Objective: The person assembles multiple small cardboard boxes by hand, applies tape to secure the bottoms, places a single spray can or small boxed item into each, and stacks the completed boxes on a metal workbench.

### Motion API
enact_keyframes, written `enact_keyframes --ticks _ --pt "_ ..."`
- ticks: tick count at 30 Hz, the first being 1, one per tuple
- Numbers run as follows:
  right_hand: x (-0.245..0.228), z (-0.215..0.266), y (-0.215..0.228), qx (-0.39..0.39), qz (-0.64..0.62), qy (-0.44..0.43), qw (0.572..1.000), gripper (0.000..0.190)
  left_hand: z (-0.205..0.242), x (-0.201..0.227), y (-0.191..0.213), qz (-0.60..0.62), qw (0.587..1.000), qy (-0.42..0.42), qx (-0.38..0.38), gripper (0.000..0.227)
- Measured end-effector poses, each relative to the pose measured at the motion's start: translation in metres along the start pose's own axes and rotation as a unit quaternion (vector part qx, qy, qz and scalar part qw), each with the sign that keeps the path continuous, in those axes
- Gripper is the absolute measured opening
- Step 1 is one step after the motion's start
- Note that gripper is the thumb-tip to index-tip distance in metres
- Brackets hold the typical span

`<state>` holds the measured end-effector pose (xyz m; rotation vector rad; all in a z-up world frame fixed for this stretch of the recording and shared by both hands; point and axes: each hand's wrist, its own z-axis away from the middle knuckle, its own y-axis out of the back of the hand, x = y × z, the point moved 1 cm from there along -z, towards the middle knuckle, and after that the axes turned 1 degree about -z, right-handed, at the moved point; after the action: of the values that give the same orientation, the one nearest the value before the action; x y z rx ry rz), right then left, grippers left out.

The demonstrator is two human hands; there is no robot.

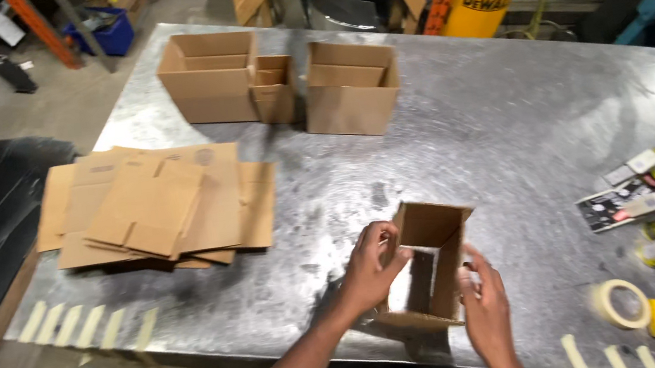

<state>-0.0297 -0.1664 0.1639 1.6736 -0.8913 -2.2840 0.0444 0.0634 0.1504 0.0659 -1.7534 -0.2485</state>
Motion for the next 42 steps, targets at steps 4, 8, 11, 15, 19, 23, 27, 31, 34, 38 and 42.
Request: enact_keyframes --ticks 4,8,11,15,19,23,27,31,34,38,42 --pt "0.036 -0.014 0.001 0.024 0.006 0.146 0.989 0.053 -0.009 0.019 -0.01 -0.083 0.985 0.088 -0.125 0.064" --pt "0.038 -0.023 0.0 0.069 0.134 0.341 0.928 0.041 -0.033 0.005 -0.01 -0.176 0.952 0.037 -0.248 0.077" --pt "0.03 -0.033 0.008 0.105 0.161 0.358 0.914 0.028 -0.059 -0.002 0.003 -0.199 0.918 0.042 -0.341 0.087" --pt "0.004 -0.056 0.023 0.042 0.06 0.275 0.959 0.089 -0.059 0.039 0.004 -0.214 0.903 0.044 -0.369 0.082" --pt "-0.032 -0.065 0.04 -0.059 -0.086 0.191 0.976 0.155 -0.054 0.038 0.026 -0.011 0.962 0.031 -0.27 0.049" --pt "0.008 -0.076 0.027 -0.023 0.038 0.212 0.976 0.124 0.002 0.043 0.031 0.016 0.985 0.168 0.038 0.064" --pt "0.032 -0.055 0.025 0.02 0.025 0.231 0.972 0.11 0.068 0.018 -0.003 -0.016 0.985 0.172 0.003 0.102" --pt "0.021 -0.032 0.035 0.037 0.049 0.19 0.98 0.114 0.052 0.017 -0.008 -0.078 0.996 0.046 0.021 0.06" --pt "0.017 -0.026 0.037 0.036 0.067 0.173 0.982 0.118 0.032 0.028 -0.009 -0.103 0.994 -0.027 0.025 0.039" --pt "0.016 -0.024 0.041 0.036 0.069 0.167 0.983 0.118 0.025 0.045 -0.005 -0.213 0.975 -0.062 0.015 0.016" --pt "0.039 -0.027 0.042 0.052 0.083 0.252 0.963 0.107 0.023 0.065 -0.015 -0.454 0.889 -0.061 -0.003 0.033"
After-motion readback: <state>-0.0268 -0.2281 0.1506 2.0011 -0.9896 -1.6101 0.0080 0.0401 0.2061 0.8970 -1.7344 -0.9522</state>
